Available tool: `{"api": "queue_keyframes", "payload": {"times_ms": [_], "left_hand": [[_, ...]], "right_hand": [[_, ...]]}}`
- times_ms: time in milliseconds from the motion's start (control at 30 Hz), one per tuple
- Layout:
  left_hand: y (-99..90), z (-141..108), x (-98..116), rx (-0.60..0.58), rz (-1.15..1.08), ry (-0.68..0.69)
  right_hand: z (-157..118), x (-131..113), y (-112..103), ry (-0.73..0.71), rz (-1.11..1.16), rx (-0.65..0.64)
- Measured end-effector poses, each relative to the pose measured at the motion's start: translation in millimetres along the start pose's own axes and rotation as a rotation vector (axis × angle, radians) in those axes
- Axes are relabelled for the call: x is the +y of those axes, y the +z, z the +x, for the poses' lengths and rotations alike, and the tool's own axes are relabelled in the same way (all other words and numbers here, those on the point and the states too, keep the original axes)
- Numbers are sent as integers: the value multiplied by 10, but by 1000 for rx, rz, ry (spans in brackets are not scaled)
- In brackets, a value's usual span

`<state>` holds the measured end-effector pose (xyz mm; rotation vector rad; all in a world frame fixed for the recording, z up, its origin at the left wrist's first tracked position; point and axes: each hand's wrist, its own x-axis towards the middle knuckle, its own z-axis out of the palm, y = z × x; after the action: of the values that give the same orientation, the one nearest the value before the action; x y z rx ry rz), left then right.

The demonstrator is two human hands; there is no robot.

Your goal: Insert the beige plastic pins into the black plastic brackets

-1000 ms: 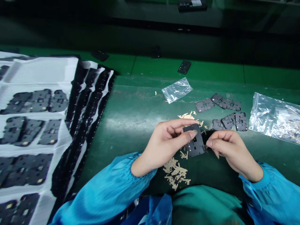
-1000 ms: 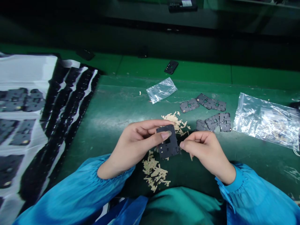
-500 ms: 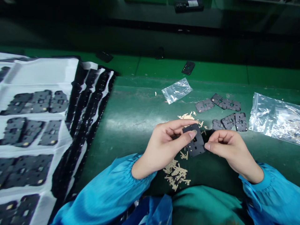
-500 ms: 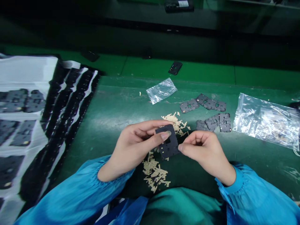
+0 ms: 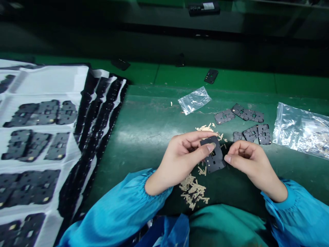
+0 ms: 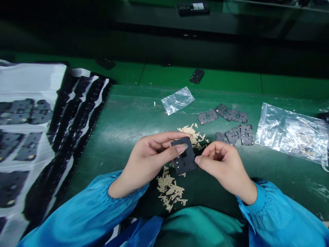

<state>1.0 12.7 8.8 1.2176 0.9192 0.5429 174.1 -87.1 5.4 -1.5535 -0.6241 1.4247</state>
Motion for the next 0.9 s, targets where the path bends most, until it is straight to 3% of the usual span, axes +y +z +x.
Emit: {"api": "queue_keyframes", "payload": {"times_ms": [400, 600, 767, 900], "left_hand": [[27, 32, -56, 46, -83, 37], [-28, 49, -42, -67, -79, 1], [-15, 12, -7, -250, 111, -53], [26, -26, -43, -156, 165, -46]], "right_hand": [[-4, -23, -7, 1, 24, -208], [2, 8, -13, -57, 33, 19], [-31, 44, -11, -99, -36, 7], [-55, 67, -17, -258, -202, 140]]}}
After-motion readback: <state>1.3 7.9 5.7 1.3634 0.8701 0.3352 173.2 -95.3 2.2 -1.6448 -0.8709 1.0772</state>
